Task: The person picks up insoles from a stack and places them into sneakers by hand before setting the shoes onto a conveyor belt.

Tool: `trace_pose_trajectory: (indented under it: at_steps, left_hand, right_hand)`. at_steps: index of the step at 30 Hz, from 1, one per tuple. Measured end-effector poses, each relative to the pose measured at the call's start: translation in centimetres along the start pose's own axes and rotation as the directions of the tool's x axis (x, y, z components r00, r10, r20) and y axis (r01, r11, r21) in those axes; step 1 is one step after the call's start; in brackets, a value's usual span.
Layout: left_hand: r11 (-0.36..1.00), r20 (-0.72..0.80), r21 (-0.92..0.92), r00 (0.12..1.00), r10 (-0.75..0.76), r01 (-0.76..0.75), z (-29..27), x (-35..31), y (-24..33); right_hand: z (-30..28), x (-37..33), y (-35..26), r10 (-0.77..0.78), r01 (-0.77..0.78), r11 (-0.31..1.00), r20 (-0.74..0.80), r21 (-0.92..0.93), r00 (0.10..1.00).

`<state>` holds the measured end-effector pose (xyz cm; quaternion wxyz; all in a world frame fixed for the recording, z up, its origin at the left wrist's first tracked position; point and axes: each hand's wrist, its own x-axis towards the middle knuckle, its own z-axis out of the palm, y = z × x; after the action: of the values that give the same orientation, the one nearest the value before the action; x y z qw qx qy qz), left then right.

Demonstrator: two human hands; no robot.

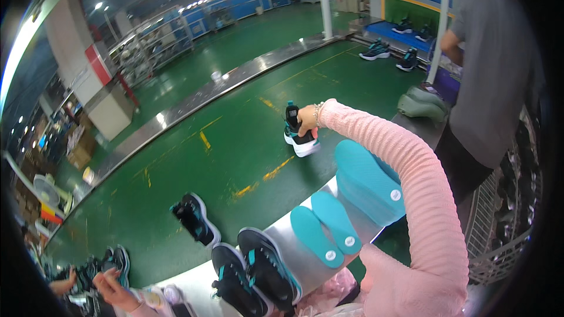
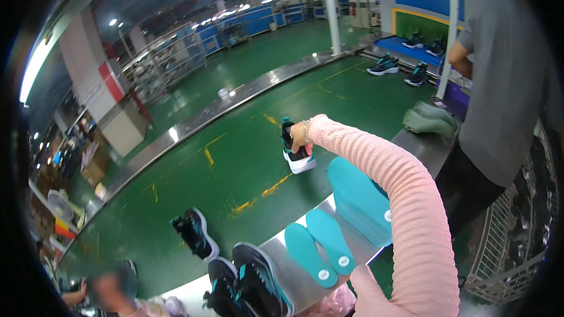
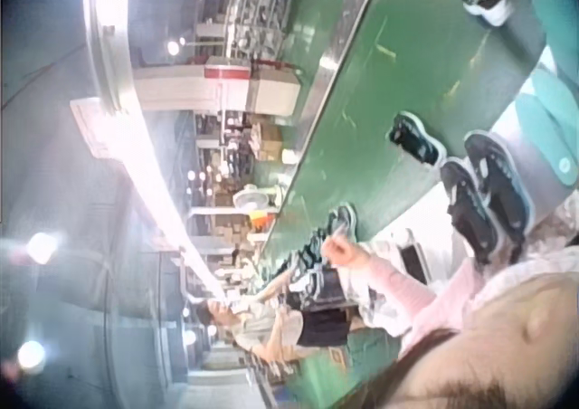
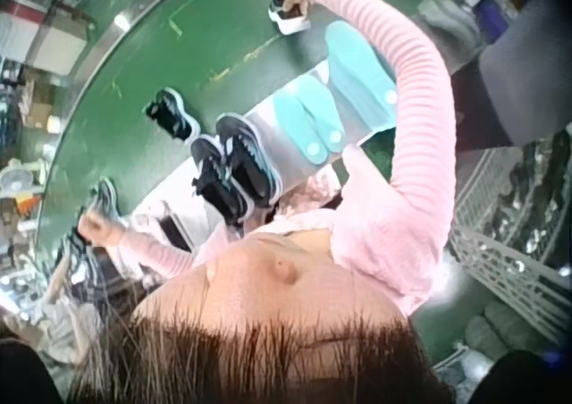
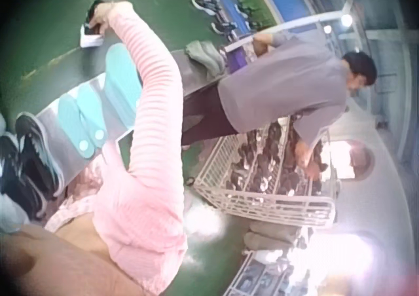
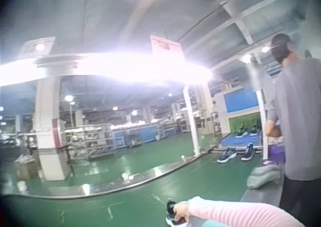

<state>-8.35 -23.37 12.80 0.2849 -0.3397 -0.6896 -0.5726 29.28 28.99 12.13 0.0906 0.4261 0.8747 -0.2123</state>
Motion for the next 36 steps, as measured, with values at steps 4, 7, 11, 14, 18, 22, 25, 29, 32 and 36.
trace_pose_trajectory:
  at_steps: [4,7,11,14,18,22,25,29,32,36]
  left_hand:
    - [0.849,-0.263,0.520,0.963,0.053,0.095,-10.5,-0.3,-2.2]
    - [0.750,-0.160,0.641,0.984,-0.073,0.160,-20.8,-2.2,-16.8]
    - [0.475,0.011,0.864,0.936,-0.352,0.169,-17.7,-3.1,-17.1]
    - [0.571,0.071,0.788,0.885,-0.459,0.233,-16.8,-4.0,-9.6]
    - [0.757,0.244,0.645,0.910,-0.335,0.105,-11.6,-4.2,-4.8]
    - [0.838,0.369,0.541,0.916,-0.160,-0.071,-7.2,-4.2,-2.1]
    - [0.849,0.408,0.494,0.912,-0.038,-0.186,-5.4,-4.2,-0.7]
    - [0.822,0.391,0.465,0.909,0.143,-0.329,-4.5,-4.0,1.1]
    - [0.751,0.345,0.472,0.881,0.324,-0.461,-4.9,-3.6,2.1]
    - [0.474,0.253,0.567,0.691,0.677,-0.673,-6.7,-1.6,2.8]
  right_hand:
    - [2.4,-1.4,-8.3,-0.097,0.095,0.995,-0.090,-0.032,0.991]
    - [8.3,0.4,-14.3,-0.319,0.291,0.945,-0.232,-0.147,0.919]
    - [15.6,1.1,-19.0,-0.466,0.458,0.882,-0.060,-0.111,0.883]
    - [15.1,-5.5,-22.1,-0.549,0.549,0.835,-0.109,-0.036,0.829]
    - [13.6,-9.4,-20.1,-0.551,0.506,0.834,-0.274,-0.221,0.788]
    - [13.4,-15.7,-13.4,-0.100,0.030,0.985,-0.425,-0.170,0.899]
    - [17.5,-19.1,-7.9,0.170,-0.243,0.959,-0.387,-0.148,0.906]
    - [22.7,-19.8,-4.7,0.270,-0.325,0.932,-0.291,-0.161,0.918]
    - [23.6,-19.6,-4.2,0.277,-0.317,0.943,-0.292,-0.099,0.916]
    - [23.2,-20.1,-4.6,0.277,-0.298,0.954,-0.271,-0.040,0.922]
